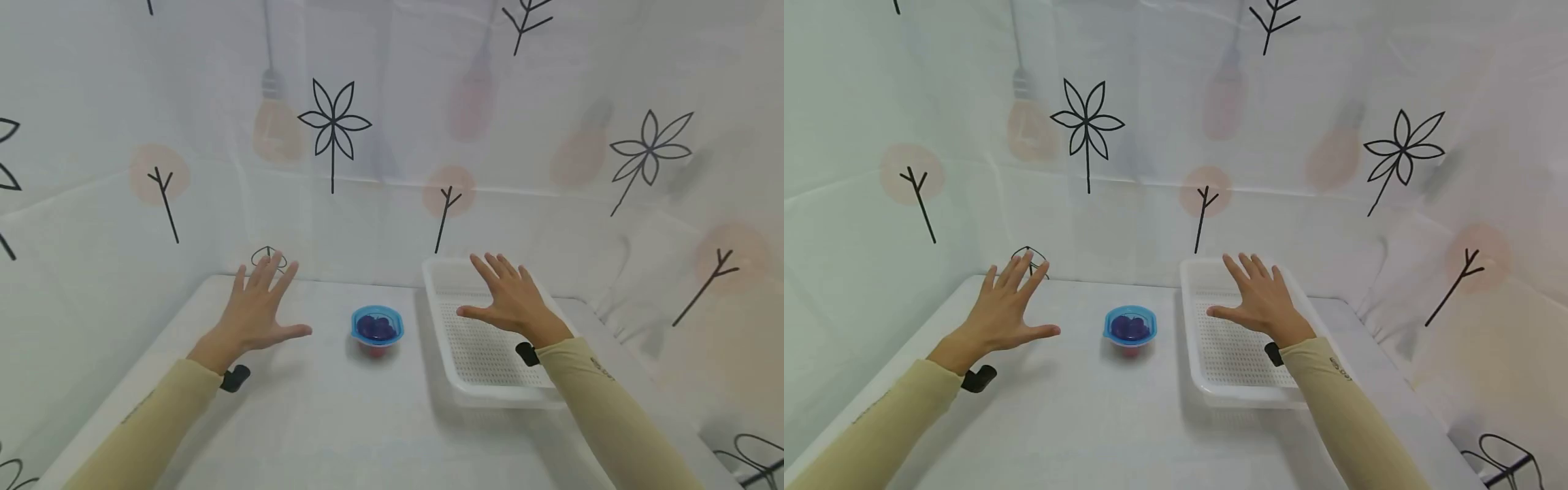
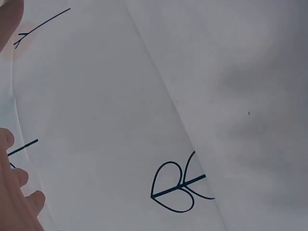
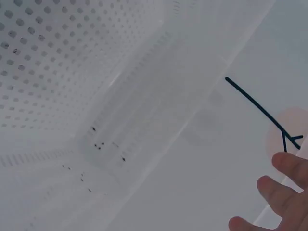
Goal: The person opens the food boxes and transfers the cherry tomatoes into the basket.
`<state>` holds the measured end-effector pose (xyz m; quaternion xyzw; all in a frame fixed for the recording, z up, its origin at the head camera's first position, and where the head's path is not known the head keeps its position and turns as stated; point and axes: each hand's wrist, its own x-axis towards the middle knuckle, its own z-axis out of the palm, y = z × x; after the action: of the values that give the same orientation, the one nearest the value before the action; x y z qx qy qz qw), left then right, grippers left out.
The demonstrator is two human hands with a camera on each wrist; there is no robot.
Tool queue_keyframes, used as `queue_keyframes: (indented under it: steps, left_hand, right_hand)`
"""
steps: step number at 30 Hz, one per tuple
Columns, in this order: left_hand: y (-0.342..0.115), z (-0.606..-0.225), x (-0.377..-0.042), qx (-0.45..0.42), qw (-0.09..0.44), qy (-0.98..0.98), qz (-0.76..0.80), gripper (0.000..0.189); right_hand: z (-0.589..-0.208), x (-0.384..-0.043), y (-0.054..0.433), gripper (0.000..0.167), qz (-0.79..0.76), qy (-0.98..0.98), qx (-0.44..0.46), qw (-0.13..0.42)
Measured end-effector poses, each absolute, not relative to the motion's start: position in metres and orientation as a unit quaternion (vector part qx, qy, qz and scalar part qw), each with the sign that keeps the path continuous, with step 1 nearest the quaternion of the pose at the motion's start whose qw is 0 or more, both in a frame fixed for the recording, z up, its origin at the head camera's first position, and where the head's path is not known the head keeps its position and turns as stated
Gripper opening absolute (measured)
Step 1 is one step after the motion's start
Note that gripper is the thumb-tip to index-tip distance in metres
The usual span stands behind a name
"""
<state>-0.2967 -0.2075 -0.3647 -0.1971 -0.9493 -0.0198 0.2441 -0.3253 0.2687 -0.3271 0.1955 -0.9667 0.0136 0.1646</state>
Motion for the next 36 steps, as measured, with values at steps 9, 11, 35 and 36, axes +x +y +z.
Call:
queue_keyframes:
  steps: [9, 11, 35, 36]
  left_hand:
    - [-0.186, -0.366, -0.286, -0.247, 0.233, -0.935, -0.101, 0.115]
    - [-0.181, -0.368, -0.283, -0.253, 0.225, -0.931, -0.136, 0.115]
    - [-0.131, -0.415, -0.282, -0.237, 0.109, -0.887, -0.382, 0.109]
    - [-0.130, -0.416, -0.283, -0.236, 0.106, -0.885, -0.387, 0.109]
  right_hand:
    - [-0.322, -0.322, 0.255, 0.088, 0.048, -0.946, 0.247, 0.206]
    - [-0.320, -0.320, 0.250, 0.086, 0.055, -0.943, 0.256, 0.204]
    - [-0.303, -0.305, 0.176, 0.077, 0.132, -0.942, 0.277, 0.135]
    - [-0.303, -0.305, 0.173, 0.077, 0.134, -0.942, 0.279, 0.131]
